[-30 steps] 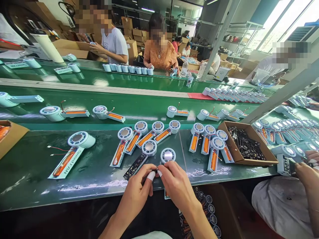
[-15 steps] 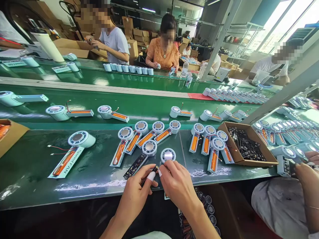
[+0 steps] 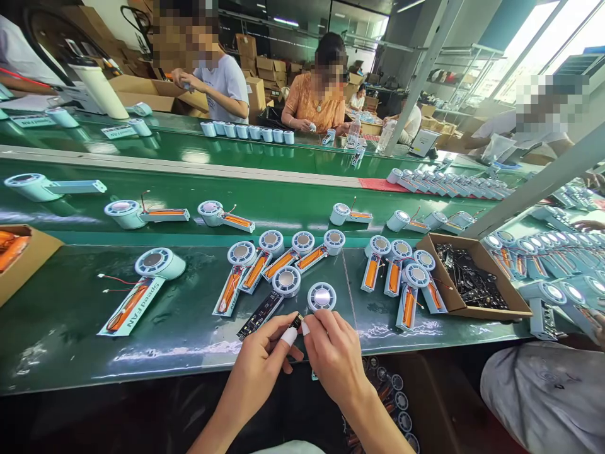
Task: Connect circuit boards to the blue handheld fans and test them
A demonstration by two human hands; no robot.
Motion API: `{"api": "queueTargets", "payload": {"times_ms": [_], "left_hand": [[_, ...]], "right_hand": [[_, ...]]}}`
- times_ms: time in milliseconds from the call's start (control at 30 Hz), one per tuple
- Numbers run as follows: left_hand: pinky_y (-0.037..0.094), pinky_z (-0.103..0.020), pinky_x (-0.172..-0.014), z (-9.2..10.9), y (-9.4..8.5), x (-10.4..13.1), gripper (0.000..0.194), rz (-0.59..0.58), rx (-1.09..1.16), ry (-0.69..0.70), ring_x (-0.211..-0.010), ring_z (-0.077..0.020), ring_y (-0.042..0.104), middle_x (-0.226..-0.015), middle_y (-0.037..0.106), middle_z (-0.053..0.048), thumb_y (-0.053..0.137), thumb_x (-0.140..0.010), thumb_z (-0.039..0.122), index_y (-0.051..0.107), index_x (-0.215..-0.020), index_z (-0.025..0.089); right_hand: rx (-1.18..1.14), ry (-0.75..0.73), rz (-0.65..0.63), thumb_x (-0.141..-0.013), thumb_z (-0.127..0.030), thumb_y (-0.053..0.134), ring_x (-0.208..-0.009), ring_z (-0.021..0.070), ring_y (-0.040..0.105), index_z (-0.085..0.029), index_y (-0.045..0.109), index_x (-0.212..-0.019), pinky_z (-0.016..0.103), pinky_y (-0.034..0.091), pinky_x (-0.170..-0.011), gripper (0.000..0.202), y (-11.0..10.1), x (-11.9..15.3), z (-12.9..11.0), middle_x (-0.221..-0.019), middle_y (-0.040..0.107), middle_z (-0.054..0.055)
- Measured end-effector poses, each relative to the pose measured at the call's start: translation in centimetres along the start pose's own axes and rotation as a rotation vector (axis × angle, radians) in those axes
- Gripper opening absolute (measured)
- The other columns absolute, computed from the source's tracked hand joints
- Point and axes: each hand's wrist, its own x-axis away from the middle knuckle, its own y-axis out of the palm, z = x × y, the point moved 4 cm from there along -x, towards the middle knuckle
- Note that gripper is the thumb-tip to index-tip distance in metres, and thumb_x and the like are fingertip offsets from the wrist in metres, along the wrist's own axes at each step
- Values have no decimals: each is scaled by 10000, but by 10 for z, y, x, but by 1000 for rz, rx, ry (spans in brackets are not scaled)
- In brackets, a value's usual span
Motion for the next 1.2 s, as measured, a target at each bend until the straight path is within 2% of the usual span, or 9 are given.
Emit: {"api": "queueTargets", "payload": {"times_ms": [133,333,533,633,733,800,967,1067,1200], "left_hand": [[596,-266,-536,-2,0,1,403,5,-7,6,-670,-179,730,-992,764,-105,497,-923,352,665,-1221,138],[615,-269,-581,1,-6,2,372,19,-199,174,-720,-180,738,-1206,742,-117,476,-946,296,683,-1237,193],[600,-247,-709,8,-11,-1,348,-87,-198,178,-758,-160,729,-1029,769,-47,461,-976,264,702,-1226,242],[580,-244,-725,12,-12,-3,340,-129,-187,178,-741,-157,710,-967,771,-24,471,-977,259,719,-1210,255],[564,-246,-721,15,-11,-6,329,-162,-176,191,-723,-154,698,-974,773,-12,487,-968,246,737,-1181,259],[555,-247,-724,16,-10,-9,321,-176,-170,197,-722,-155,696,-941,773,-5,497,-961,234,744,-1165,253],[542,-249,-756,16,-15,-8,333,-164,-172,192,-788,-157,716,-985,768,7,478,-983,245,692,-1238,269],[543,-293,-860,14,-20,-4,396,-112,-268,174,-848,-174,736,-1094,773,-13,447,-978,224,623,-1330,269],[516,-344,-965,13,-21,2,529,-122,-460,163,-1100,-226,708,-1194,763,-2,425,-916,118,592,-1379,310]], "right_hand": [[-10,29,27,-975,-91,462,-723,186,622,-186,659,-915,308,506,-661,227,4,2,-2,-867,664,85],[-92,10,-20,-1003,-146,459,-736,186,638,-191,680,-971,300,517,-669,228,5,2,1,-885,668,81],[-213,98,-68,-1030,-178,447,-769,176,653,-204,636,-1094,270,538,-666,201,1,2,14,-897,681,62],[-340,128,-166,-1029,-190,470,-833,174,666,-223,622,-1182,268,550,-722,219,-2,-1,19,-953,693,56],[-457,163,-244,-1011,-171,501,-855,179,653,-231,666,-1077,278,533,-744,187,-4,-5,21,-961,695,49],[-450,190,-235,-999,-164,519,-830,184,637,-228,673,-1032,289,518,-728,170,-4,-6,21,-923,690,43],[-425,232,-224,-1005,-175,500,-886,195,642,-233,668,-1072,300,521,-768,190,-6,-8,19,-988,677,55],[-435,229,-290,-1014,-170,466,-1003,199,645,-246,629,-1195,297,528,-846,255,-19,-9,21,-1116,656,74],[-393,176,-512,-975,-122,485,-904,180,643,-277,611,-1239,288,541,-788,332,-33,-5,13,-1071,619,55]]}}
